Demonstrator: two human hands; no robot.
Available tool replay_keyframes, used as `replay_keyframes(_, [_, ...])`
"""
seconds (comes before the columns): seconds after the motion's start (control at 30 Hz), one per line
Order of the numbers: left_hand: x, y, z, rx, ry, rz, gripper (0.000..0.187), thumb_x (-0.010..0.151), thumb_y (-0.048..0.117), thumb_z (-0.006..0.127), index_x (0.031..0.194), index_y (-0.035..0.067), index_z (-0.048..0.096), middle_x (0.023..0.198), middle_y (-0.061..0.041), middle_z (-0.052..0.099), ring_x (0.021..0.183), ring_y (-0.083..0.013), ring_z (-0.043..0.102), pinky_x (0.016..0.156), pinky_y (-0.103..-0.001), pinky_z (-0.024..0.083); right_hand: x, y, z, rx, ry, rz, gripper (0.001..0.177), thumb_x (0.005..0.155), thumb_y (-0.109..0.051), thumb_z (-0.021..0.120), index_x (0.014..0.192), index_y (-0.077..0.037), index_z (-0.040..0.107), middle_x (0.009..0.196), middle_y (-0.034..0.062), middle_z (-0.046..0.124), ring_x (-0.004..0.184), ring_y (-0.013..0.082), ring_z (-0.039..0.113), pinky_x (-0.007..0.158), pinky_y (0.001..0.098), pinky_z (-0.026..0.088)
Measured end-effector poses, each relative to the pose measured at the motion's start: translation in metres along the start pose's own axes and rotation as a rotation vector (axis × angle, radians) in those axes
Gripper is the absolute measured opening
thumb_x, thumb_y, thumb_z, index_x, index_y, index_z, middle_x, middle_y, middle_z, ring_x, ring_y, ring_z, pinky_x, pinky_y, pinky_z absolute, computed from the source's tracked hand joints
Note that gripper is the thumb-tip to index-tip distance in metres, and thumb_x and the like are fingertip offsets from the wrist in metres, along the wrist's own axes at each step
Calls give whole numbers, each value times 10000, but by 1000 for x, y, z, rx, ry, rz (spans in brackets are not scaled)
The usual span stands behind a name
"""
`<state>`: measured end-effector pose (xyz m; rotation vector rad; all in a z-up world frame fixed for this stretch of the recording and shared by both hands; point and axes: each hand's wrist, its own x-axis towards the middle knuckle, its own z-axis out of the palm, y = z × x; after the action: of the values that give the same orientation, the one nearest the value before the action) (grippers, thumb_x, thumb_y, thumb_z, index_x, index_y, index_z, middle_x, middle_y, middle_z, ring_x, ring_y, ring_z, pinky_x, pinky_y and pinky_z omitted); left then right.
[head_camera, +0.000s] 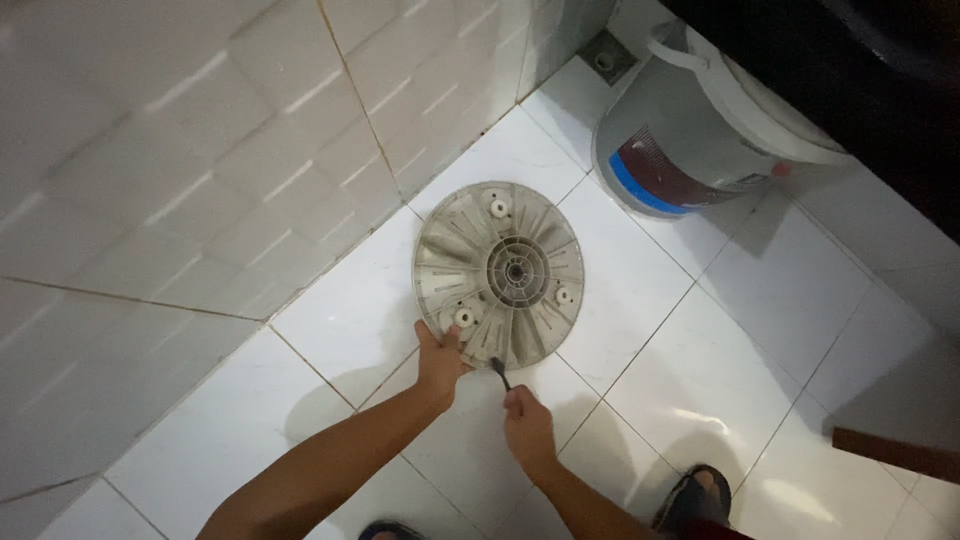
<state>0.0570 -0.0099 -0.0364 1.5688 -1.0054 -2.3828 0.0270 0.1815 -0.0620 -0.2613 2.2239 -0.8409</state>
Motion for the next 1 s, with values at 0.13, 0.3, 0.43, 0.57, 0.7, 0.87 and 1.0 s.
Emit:
replay_keyframes(0.13, [19,-26,-7,-90,-18,100,280,1097,182,490,1298,120,306,1346,-185,543,1171,-266,603,958,-434,582,12,-13,11,-28,-72,-75,212,1040,-170,443,956,-48,595,821,114,660,738,220,641,723,342,534])
replay_keyframes(0.3, [-1,-9,2,-66,2,37,278,1060,204,459,1280,142,302,1309,-159,557,1106,-277,627,861,-472,613,11,-7,20,56,-25,-127,208,1030,-85,449,896,-1,583,807,122,652,744,245,624,760,346,527])
replay_keyframes(0.43, [2,-9,0,-24,12,8,310,1044,173,439,1301,186,266,1319,-103,521,1136,-233,621,875,-461,638,14,-7,13,-3,-4,-176,191,1013,-76,416,937,-24,584,803,102,652,722,241,649,746,363,541])
replay_keyframes(0.57, [9,-18,-6,-33,30,36,297,1064,193,469,1306,144,303,1314,-173,557,1091,-280,619,830,-480,588,-1,-40,-6,-155,-133,-71,187,1054,-115,417,978,-43,571,784,136,633,710,266,638,712,395,521])
replay_keyframes(0.7, [0,-11,2,-58,38,4,356,1043,193,447,1337,220,247,1349,-124,499,1128,-263,624,869,-506,606,4,-22,0,-50,-69,-122,126,986,-49,478,968,-52,603,778,127,653,664,250,629,641,396,529])
replay_keyframes(0.87, [-3,-16,0,-28,66,-26,371,1066,203,473,1347,161,235,1329,-151,510,1137,-284,612,896,-525,594,23,8,15,66,46,-137,219,987,-190,518,882,-47,645,750,84,673,630,185,619,586,347,517])
replay_keyframes(1.0, [-12,-12,3,48,104,-3,374,1062,181,433,1385,159,244,1328,-183,544,1126,-299,629,897,-504,624,37,-7,13,340,-69,339,572,1073,-450,482,749,-14,659,692,94,631,574,198,518,527,350,440])
